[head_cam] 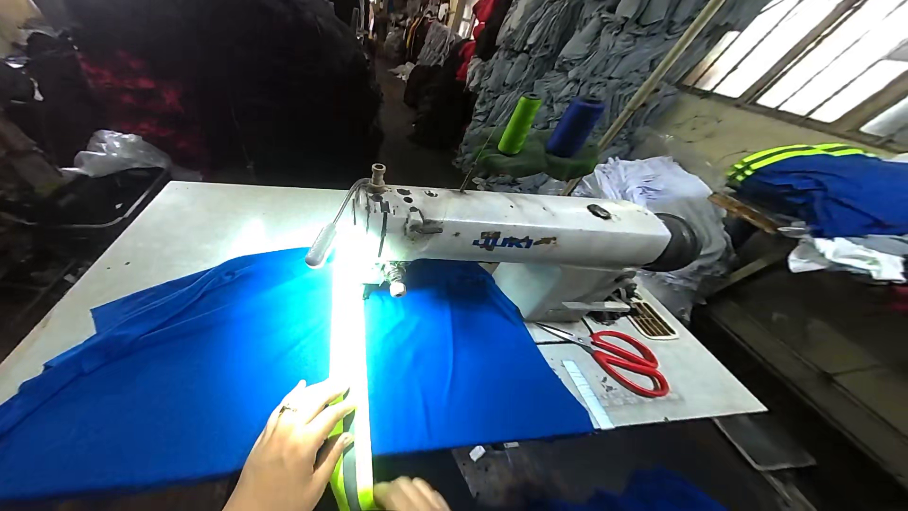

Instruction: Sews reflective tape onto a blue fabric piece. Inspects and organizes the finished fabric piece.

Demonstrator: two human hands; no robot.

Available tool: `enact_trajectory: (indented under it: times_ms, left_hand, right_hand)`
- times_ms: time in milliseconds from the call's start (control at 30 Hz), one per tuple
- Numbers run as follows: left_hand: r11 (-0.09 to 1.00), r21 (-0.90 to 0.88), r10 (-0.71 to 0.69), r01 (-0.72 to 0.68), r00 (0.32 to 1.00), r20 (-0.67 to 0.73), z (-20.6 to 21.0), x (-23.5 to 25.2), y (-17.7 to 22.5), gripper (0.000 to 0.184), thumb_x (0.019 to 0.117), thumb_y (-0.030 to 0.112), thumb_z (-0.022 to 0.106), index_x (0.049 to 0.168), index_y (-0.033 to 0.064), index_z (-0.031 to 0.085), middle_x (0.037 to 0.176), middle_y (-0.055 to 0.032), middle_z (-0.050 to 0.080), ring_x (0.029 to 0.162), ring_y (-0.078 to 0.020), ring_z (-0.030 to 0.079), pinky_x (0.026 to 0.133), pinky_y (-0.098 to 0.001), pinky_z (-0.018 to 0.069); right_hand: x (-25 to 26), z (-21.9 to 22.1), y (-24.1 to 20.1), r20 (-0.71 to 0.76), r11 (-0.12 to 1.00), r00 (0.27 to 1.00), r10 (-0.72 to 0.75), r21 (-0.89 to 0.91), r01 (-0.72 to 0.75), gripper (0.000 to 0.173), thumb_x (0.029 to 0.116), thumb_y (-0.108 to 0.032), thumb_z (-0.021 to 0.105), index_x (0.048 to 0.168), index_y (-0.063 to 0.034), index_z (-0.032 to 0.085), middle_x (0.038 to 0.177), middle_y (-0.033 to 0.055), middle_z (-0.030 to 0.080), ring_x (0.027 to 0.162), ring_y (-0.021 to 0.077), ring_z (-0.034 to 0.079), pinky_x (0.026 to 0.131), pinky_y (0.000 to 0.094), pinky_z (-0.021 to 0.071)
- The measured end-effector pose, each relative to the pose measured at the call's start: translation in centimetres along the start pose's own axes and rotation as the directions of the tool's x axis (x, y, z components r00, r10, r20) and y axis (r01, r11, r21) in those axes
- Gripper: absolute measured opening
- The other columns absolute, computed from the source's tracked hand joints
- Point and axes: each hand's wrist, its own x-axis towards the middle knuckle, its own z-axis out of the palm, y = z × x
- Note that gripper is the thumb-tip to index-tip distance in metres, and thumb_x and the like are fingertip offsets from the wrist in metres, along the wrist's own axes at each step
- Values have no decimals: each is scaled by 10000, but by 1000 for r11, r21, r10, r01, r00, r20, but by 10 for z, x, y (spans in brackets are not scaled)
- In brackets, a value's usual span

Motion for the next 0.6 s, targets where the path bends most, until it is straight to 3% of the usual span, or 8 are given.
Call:
enact_trajectory:
  times_ms: [67, 133, 333, 500, 600]
  left_hand:
    - [1000, 7, 10, -10, 1000, -5, 3, -2, -3, 317, 1008, 395, 575, 1193, 207, 751, 1381, 14, 660, 1333, -184, 584, 1174, -517, 386]
    - [1000, 2, 9, -9, 1000, -1, 2, -1, -3, 315, 1000, 387, 587, 1197, 206, 753, 1377, 11, 663, 1332, -191, 586, 1170, -518, 391]
    - [1000, -14, 4, -4, 1000, 18, 1, -1, -4, 312, 1004, 371, 584, 1209, 204, 748, 1375, 5, 664, 1329, -192, 589, 1175, -525, 380]
    - [998, -49, 41, -41, 999, 3, -1, -2, -1, 276, 1002, 327, 619, 1210, 194, 742, 1385, -46, 653, 1338, -235, 581, 1173, -568, 368]
    - [995, -50, 87, -87, 996, 2, -5, -6, 11, 216, 1021, 269, 614, 1140, 164, 761, 1245, -62, 719, 1218, -264, 656, 1112, -569, 426]
  right_hand:
    - [7, -4, 2, -240, 983, 959, -151, -134, 121, 228, 988, -175, 631, 1143, -57, 750, 1078, 136, 741, 1019, 332, 707, 888, 497, 568]
    - [16, -5, 11, -326, 966, 920, -217, -206, 155, 256, 971, -174, 652, 1193, -92, 748, 1148, 121, 733, 1064, 324, 696, 916, 485, 563]
    - [23, 4, 30, -303, 906, 890, -341, -359, 225, 268, 949, -175, 670, 1178, -266, 775, 1178, 49, 736, 1104, 259, 685, 923, 451, 550]
    - [24, 6, 35, -307, 887, 873, -378, -390, 247, 297, 933, -146, 670, 1176, -280, 777, 1174, 45, 737, 1095, 248, 683, 924, 429, 543]
    - [25, 2, 37, -292, 894, 877, -382, -358, 270, 297, 938, -145, 671, 1192, -259, 774, 1173, 64, 738, 1091, 261, 688, 932, 447, 544]
